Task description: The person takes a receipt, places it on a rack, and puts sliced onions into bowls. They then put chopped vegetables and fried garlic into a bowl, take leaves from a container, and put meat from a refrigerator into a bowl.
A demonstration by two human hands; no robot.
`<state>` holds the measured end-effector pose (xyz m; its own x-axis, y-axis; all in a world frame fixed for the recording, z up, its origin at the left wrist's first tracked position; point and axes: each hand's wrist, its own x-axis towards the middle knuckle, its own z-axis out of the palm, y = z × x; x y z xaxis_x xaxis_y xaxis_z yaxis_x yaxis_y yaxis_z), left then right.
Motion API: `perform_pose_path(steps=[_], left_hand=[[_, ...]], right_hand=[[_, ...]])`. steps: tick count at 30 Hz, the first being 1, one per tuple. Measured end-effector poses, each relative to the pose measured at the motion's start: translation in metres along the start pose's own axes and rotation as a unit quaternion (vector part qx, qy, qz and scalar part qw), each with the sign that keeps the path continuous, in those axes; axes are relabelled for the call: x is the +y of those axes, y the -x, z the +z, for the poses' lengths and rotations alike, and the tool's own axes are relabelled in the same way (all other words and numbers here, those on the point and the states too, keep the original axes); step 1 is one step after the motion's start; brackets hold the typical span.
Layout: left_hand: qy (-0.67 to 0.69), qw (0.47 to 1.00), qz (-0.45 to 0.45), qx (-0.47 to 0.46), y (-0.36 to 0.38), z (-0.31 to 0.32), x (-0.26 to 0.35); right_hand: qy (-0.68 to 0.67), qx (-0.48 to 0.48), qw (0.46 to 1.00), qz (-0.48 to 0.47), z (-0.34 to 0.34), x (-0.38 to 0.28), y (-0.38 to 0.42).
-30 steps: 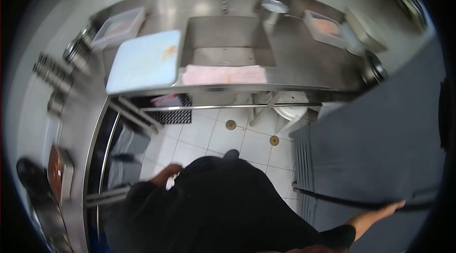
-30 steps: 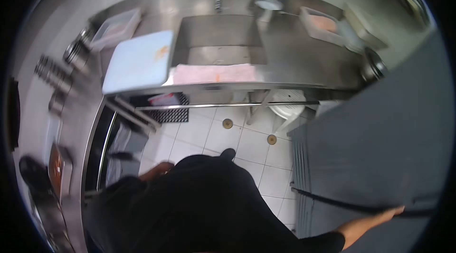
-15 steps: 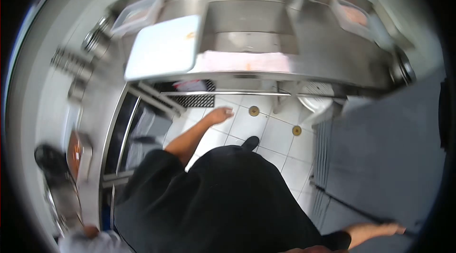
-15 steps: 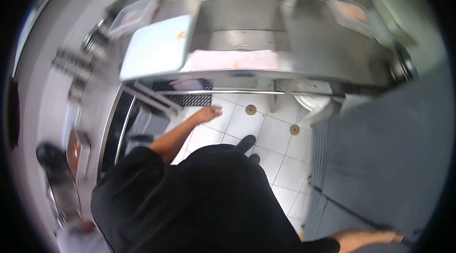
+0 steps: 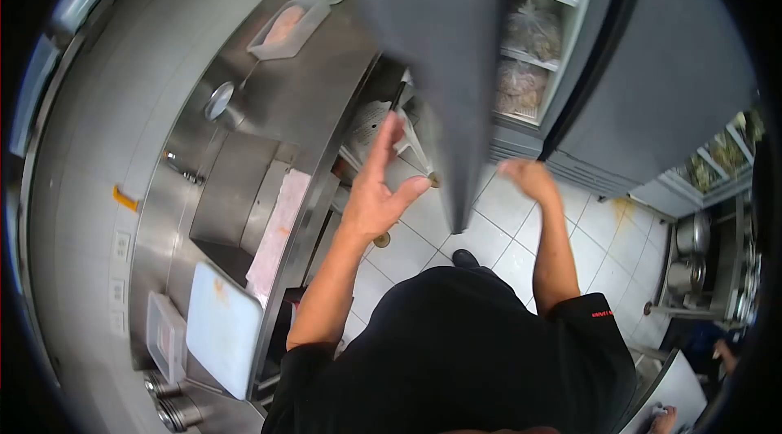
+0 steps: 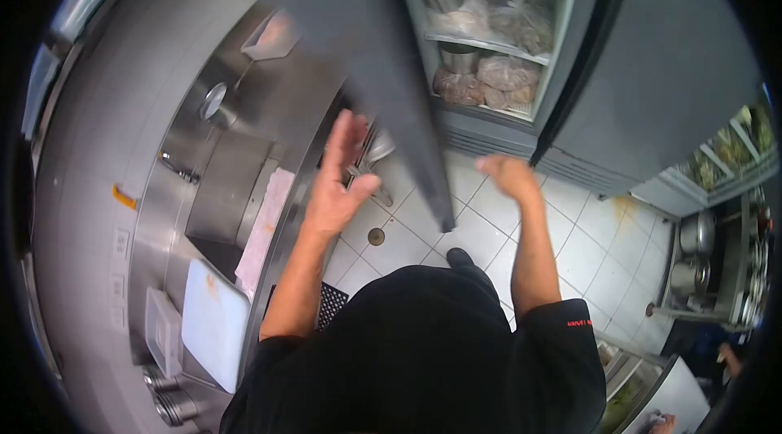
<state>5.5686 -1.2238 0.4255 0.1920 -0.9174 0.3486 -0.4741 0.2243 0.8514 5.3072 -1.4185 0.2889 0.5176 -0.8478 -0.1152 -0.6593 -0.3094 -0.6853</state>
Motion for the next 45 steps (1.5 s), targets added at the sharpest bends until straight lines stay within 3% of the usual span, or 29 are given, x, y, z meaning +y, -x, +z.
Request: perform_pose_path(steps=[2,3,4,5,7,9,10,12,14,15,17,19,21,23,25,30,33,35,37,39,41,43,45], left_hand=[[0.038,0.995,0.041,0.082,0.001,-0.006,0.002],[0.075,0.987,0.039,0.138,0.005,-0.012,-0.003],[0.095,0.981,0.019,0.168,0.006,-0.027,-0.011],[0.115,0.973,-0.003,0.198,0.01,-0.045,-0.018],[0.069,0.95,0.037,0.303,0.006,-0.064,-0.026],[-0.015,0.94,0.016,0.341,-0.001,-0.081,-0.028],[-0.055,0.919,-0.017,0.39,-0.003,-0.085,-0.037],[-0.049,0.915,-0.045,0.399,-0.007,-0.093,-0.044],[-0.083,0.897,-0.063,0.429,-0.01,-0.097,-0.066],[-0.095,0.888,-0.067,0.446,-0.011,-0.096,-0.077],[-0.117,0.875,-0.051,0.466,-0.012,-0.097,-0.1],[-0.108,0.861,-0.089,0.489,-0.014,-0.092,-0.11],[-0.137,0.851,-0.118,0.493,-0.016,-0.085,-0.12],[-0.169,0.823,-0.131,0.526,-0.002,-0.087,-0.155],[-0.115,0.818,-0.14,0.546,-0.009,-0.079,-0.148],[-0.171,0.746,-0.272,0.583,0.001,-0.075,-0.158],[-0.167,0.739,-0.281,0.589,-0.018,-0.057,-0.142],[-0.26,0.734,-0.295,0.554,0.022,-0.061,-0.186],[-0.344,0.693,-0.361,0.52,0.037,-0.02,-0.2],[-0.247,0.781,-0.309,0.483,0.058,0.029,-0.208],[-0.163,0.811,-0.348,0.441,0.118,0.073,-0.262],[-0.095,0.809,-0.472,0.338,0.146,0.098,-0.298],[-0.061,0.791,-0.565,0.227,0.154,0.108,-0.315]], right_hand=[[0.153,-0.148,0.976,0.043,0.056,0.039,0.018],[0.125,-0.148,0.981,0.005,0.092,0.082,0.025],[-0.003,-0.213,0.968,0.131,0.091,0.072,0.045],[-0.049,-0.217,0.96,0.17,0.104,0.083,0.063],[0.031,-0.332,0.922,0.195,0.115,0.104,0.079],[0.03,-0.371,0.895,0.246,0.121,0.125,0.079],[0.017,-0.358,0.9,0.25,0.121,0.134,0.07],[0.018,-0.345,0.911,0.225,0.113,0.137,0.035],[0.019,-0.226,0.958,0.173,0.094,0.119,-0.005],[0.06,-0.122,0.99,0.03,0.108,0.145,-0.04],[0.001,-0.128,0.99,0.061,0.057,0.081,-0.107],[-0.007,0.046,0.994,-0.094,0.022,0.042,-0.17],[-0.002,0.153,0.97,-0.188,-0.007,0.02,-0.253],[-0.015,0.159,0.976,-0.148,-0.048,-0.022,-0.316],[0.04,0.224,0.962,-0.154,-0.068,-0.039,-0.384],[0.059,0.224,0.962,-0.146,-0.084,-0.049,-0.485],[0.001,0.246,0.962,-0.12,-0.088,-0.042,-0.484],[-0.049,0.271,0.953,-0.124,-0.103,-0.042,-0.462],[-0.093,0.285,0.944,-0.139,-0.119,-0.028,-0.426],[-0.068,0.352,0.921,-0.153,-0.135,-0.007,-0.393],[-0.023,0.398,0.909,-0.121,-0.16,0.007,-0.366],[0.031,0.454,0.884,-0.109,-0.174,0.035,-0.364],[0.048,0.438,0.897,-0.016,-0.187,0.054,-0.369]])
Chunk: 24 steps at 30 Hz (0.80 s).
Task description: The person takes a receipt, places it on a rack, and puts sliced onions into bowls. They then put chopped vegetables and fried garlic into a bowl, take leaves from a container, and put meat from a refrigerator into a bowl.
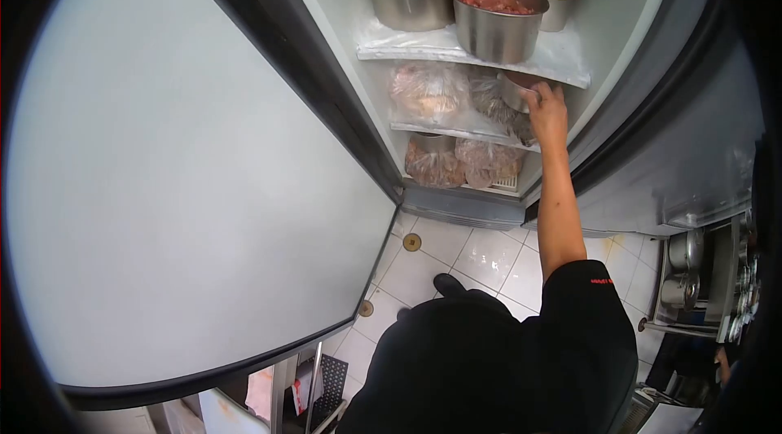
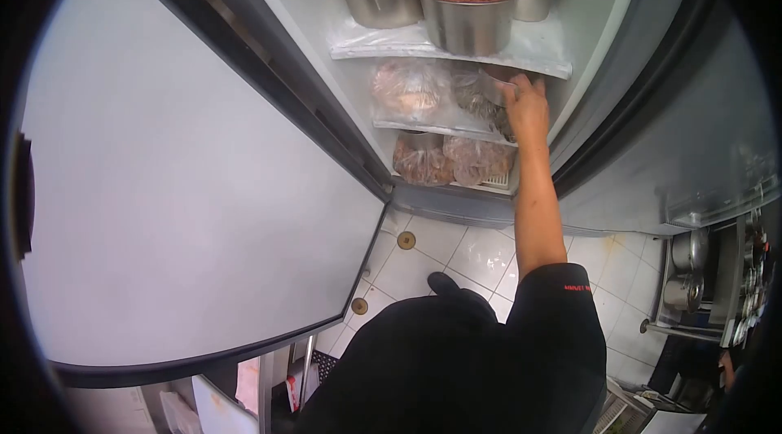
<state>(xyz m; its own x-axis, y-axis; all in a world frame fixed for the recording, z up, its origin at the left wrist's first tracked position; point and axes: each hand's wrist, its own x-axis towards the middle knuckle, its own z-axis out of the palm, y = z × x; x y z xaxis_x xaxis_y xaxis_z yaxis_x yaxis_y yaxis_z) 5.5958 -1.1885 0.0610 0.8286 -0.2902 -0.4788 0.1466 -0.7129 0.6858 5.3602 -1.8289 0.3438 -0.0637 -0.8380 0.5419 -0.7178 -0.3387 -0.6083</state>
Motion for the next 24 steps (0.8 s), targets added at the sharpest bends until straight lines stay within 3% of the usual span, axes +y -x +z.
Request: perform_pose_path(steps=[4,6,8,9,10,11,12,13,14,15,16,17,19,24], left_hand=[[-0.097,0.988,-0.034,-0.119,-0.014,0.004,-0.02],[-0.207,0.964,0.019,-0.166,-0.021,0.0,-0.034],[-0.388,0.89,0.144,-0.189,-0.03,-0.005,-0.041],[-0.383,0.894,0.148,-0.18,-0.034,-0.006,-0.039],[-0.374,0.9,0.156,-0.161,-0.038,-0.007,-0.036],[-0.155,0.972,0.095,-0.147,-0.03,-0.004,-0.017],[0.079,0.989,0.049,-0.116,-0.008,-0.004,0.034],[-0.096,0.966,0.208,-0.119,-0.034,0.004,0.02],[-0.266,0.888,0.356,-0.116,-0.055,0.012,0.006],[-0.271,0.87,0.394,-0.123,-0.063,0.018,-0.005],[-0.227,0.904,0.33,-0.15,-0.062,0.021,-0.006],[-0.135,0.955,0.197,-0.177,-0.061,0.024,0.0],[-0.045,0.982,0.032,-0.181,-0.056,0.031,0.002],[-0.077,0.977,-0.009,-0.198,-0.048,0.035,-0.012]], right_hand=[[0.072,-0.024,0.995,0.073,0.002,0.019,-0.015],[0.069,-0.039,0.997,0.027,-0.002,0.026,-0.014],[0.07,-0.064,0.995,-0.014,-0.01,0.022,-0.012],[0.075,-0.083,0.993,-0.028,-0.019,0.015,-0.001],[0.015,-0.151,0.988,0.031,-0.042,-0.017,0.012],[-0.043,-0.219,0.97,0.093,-0.066,-0.053,0.024],[-0.06,-0.226,0.971,0.053,-0.077,-0.069,0.034],[-0.076,-0.232,0.97,0.013,-0.085,-0.08,0.042],[-0.092,-0.237,0.967,-0.027,-0.093,-0.092,0.044],[-0.122,-0.224,0.965,-0.065,-0.104,-0.109,0.042],[-0.151,-0.209,0.961,-0.102,-0.117,-0.126,0.038],[-0.179,-0.194,0.955,-0.138,-0.131,-0.141,0.034],[-0.193,-0.139,0.954,-0.181,-0.153,-0.161,0.011],[-0.092,-0.061,0.985,-0.136,-0.17,-0.184,-0.078]])
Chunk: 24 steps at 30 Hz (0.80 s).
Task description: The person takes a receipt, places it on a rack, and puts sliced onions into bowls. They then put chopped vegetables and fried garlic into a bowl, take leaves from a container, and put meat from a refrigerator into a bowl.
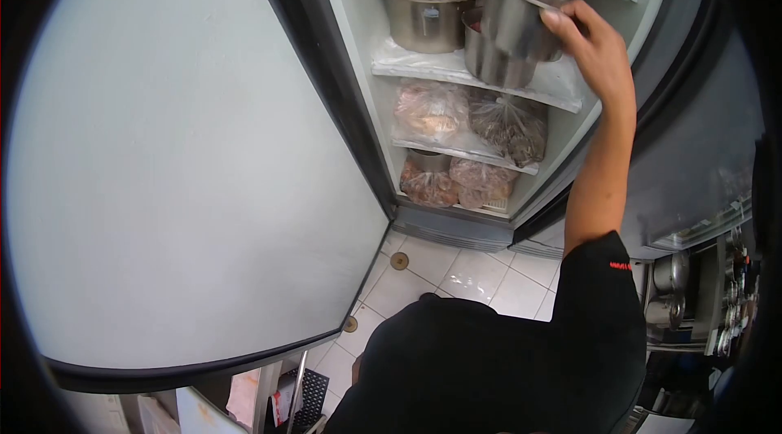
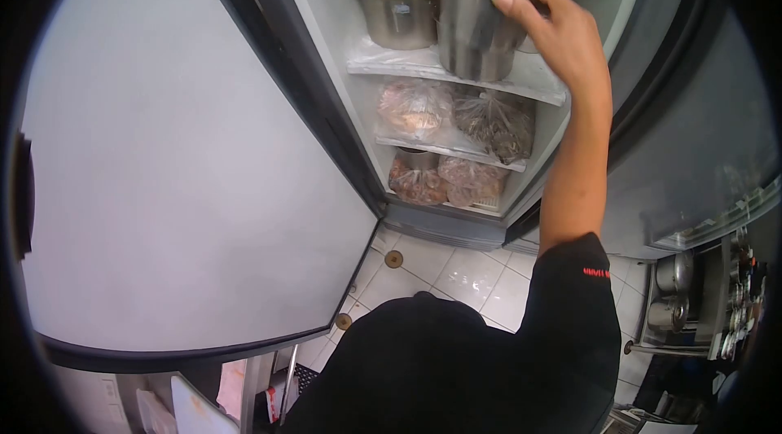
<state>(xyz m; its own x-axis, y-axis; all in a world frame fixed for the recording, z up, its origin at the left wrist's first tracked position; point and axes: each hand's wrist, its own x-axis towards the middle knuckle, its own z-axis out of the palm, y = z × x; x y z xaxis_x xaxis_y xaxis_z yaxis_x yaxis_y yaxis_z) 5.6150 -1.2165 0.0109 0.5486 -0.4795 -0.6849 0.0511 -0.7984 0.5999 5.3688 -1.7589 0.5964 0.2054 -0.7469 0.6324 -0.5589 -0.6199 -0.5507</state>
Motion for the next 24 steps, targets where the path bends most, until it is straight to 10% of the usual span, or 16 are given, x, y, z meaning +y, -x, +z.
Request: perform_pose_path(steps=[16,24], left_hand=[[-0.01,1.0,-0.014,-0.017,0.01,0.011,-0.005],[0.035,0.999,-0.03,-0.011,-0.001,0.012,0.005]], right_hand=[[0.0,0.016,1.0,0.023,0.053,0.106,-0.092],[-0.102,0.02,0.994,-0.026,0.013,0.042,-0.025]])
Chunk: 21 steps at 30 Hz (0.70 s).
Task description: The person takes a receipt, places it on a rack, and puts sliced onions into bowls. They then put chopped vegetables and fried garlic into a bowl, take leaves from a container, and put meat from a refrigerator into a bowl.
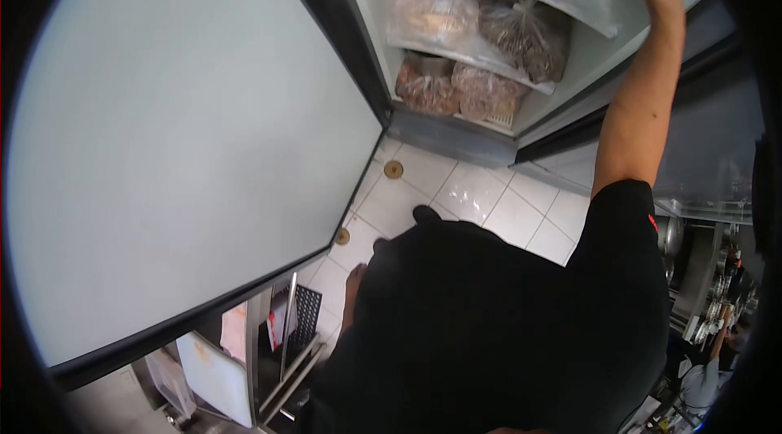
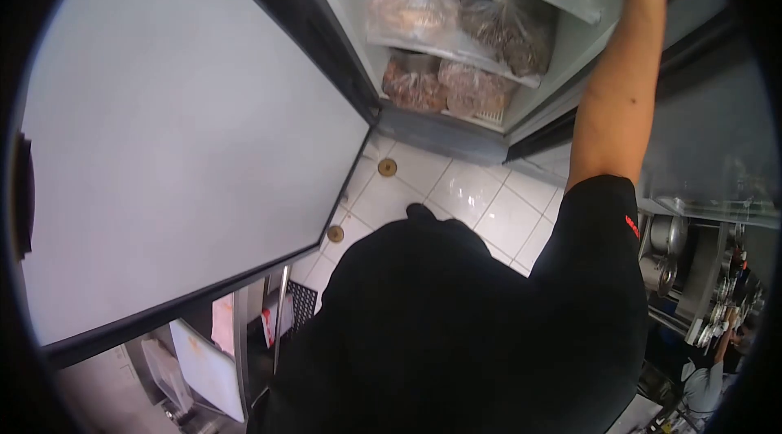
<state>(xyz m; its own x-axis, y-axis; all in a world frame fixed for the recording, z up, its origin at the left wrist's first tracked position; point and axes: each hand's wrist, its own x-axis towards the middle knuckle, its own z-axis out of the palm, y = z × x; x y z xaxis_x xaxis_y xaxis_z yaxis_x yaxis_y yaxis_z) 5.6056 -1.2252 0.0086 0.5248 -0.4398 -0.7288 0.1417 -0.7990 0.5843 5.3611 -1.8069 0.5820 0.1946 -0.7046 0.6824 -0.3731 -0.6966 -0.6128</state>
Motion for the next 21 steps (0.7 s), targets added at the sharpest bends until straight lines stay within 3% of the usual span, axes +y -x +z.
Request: perform_pose_path(steps=[2,5,7,8,9,12,14,17,21], left_hand=[[0.017,1.0,-0.011,0.004,-0.002,0.004,0.002],[0.037,0.999,-0.026,0.01,-0.004,0.009,0.003],[0.054,0.997,-0.052,0.004,0.006,0.009,0.015],[0.049,0.997,-0.052,0.001,0.007,0.009,0.016],[0.045,0.998,-0.051,-0.001,0.008,0.007,0.015],[0.024,0.999,-0.045,-0.01,0.004,0.006,0.01],[0.011,0.999,-0.045,-0.017,0.005,0.004,0.01],[-0.005,0.999,-0.043,-0.025,0.004,0.001,0.013],[-0.009,0.999,-0.037,-0.033,0.001,-0.003,0.024]], right_hand=[[-0.074,-0.018,0.995,-0.06,-0.003,-0.012,0.03],[-0.035,-0.07,0.996,-0.051,-0.017,0.001,0.076],[-0.029,-0.206,0.978,-0.022,-0.013,0.002,0.115],[-0.077,-0.259,0.961,0.058,-0.003,0.005,0.137],[-0.006,-0.275,0.961,-0.022,0.011,0.012,0.155],[0.022,-0.334,0.942,0.032,0.044,0.038,0.207],[0.046,-0.285,0.949,0.129,0.054,0.052,0.229],[0.047,-0.211,0.962,0.168,0.054,0.068,0.226],[0.183,-0.024,0.978,0.094,0.069,0.102,0.181]])
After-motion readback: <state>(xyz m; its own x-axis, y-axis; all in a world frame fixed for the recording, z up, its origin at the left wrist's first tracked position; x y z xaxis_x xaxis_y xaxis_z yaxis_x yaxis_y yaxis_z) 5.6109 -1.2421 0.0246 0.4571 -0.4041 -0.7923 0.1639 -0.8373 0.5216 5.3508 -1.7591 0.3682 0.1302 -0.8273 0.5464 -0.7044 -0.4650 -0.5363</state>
